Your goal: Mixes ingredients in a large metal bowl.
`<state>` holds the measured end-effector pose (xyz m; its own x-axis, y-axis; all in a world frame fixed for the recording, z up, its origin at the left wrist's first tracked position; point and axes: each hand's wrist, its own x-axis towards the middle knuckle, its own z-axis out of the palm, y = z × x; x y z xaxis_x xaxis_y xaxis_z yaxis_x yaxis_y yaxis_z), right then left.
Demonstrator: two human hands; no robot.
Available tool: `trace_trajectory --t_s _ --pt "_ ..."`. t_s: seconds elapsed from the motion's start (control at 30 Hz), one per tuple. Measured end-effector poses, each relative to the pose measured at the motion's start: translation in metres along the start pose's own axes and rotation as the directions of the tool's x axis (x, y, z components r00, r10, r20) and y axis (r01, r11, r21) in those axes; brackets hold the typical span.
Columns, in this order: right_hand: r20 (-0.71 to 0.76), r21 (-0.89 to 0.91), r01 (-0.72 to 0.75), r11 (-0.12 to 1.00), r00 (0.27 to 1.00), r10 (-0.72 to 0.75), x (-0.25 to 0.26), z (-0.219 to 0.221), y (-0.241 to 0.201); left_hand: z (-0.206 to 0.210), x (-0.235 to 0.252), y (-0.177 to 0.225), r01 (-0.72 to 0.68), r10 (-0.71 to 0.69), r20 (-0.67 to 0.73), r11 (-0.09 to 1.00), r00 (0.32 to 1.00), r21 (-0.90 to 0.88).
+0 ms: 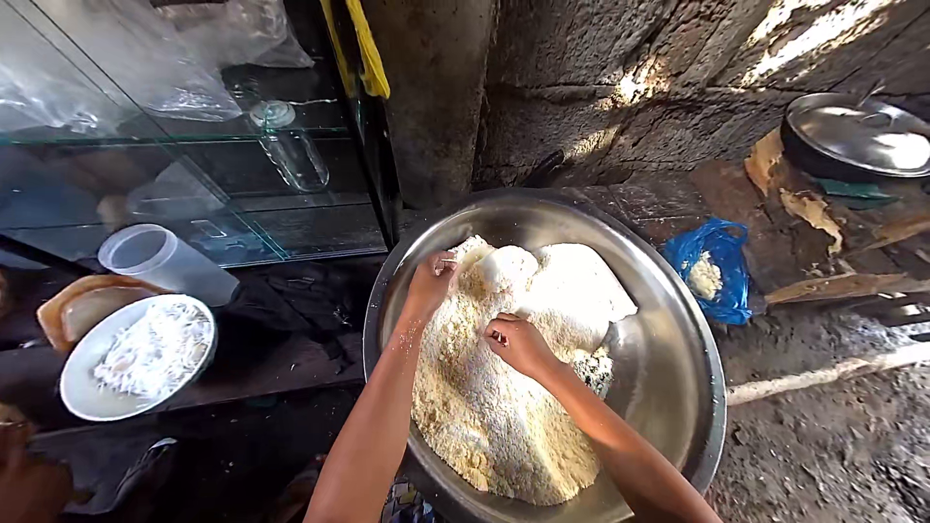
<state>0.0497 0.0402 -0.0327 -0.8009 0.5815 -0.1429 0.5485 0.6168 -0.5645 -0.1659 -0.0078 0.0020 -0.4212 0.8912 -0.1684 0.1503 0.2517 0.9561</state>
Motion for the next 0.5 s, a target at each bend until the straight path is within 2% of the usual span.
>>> trace_trajectory --t_s 0.07,0.13,0.17,0.23,0.27,0.3,0.33,0.37,0.4,0.47,0.5 --pt "-0.037 0.166 -0.029 0.986 0.999 0.035 -0.006 -0.009 0.002 -0.001 0.004 0.002 -0.056 0.056 0.001 0.995 0.998 0.079" --pt "0.031 0.400 -0.119 0.909 0.993 0.116 -0.015 -0.020 0.001 0.001 0.010 0.002 -0.066 0.066 0.013 0.994 0.998 0.089" --pt "0.075 0.567 -0.176 0.804 0.984 0.163 -0.021 -0.024 -0.002 0.003 0.010 0.003 -0.063 0.062 0.021 0.995 0.998 0.079" --pt "0.151 0.860 -0.242 0.449 0.961 0.230 -0.033 -0.032 -0.013 0.006 0.008 0.003 -0.052 0.049 0.038 0.996 0.998 0.078" --pt "0.162 0.881 -0.242 0.406 0.962 0.221 -0.040 -0.037 -0.016 0.006 0.009 0.002 -0.053 0.050 0.041 0.995 0.998 0.087" --pt "0.134 0.818 -0.222 0.531 0.971 0.199 -0.047 -0.043 -0.012 0.006 0.010 0.001 -0.059 0.055 0.043 0.993 0.998 0.102" --pt "0.104 0.682 -0.194 0.705 0.980 0.169 -0.054 -0.049 -0.005 0.007 0.011 0.000 -0.067 0.062 0.044 0.991 0.997 0.120" --pt "0.092 0.564 -0.173 0.807 0.985 0.146 -0.062 -0.056 0.002 0.007 0.011 -0.001 -0.075 0.071 0.039 0.988 0.997 0.138" --pt "0.066 0.525 -0.152 0.837 0.988 0.137 -0.070 -0.062 0.009 0.007 0.012 -0.002 -0.084 0.079 0.035 0.985 0.996 0.151" --pt "-0.057 0.649 -0.111 0.753 0.980 0.193 -0.085 -0.080 0.021 0.006 0.013 -0.003 -0.093 0.090 0.026 0.984 0.996 0.153" --pt "-0.144 0.711 -0.090 0.697 0.952 0.270 -0.092 -0.093 0.027 0.007 0.013 -0.003 -0.096 0.094 0.022 0.984 0.995 0.150"
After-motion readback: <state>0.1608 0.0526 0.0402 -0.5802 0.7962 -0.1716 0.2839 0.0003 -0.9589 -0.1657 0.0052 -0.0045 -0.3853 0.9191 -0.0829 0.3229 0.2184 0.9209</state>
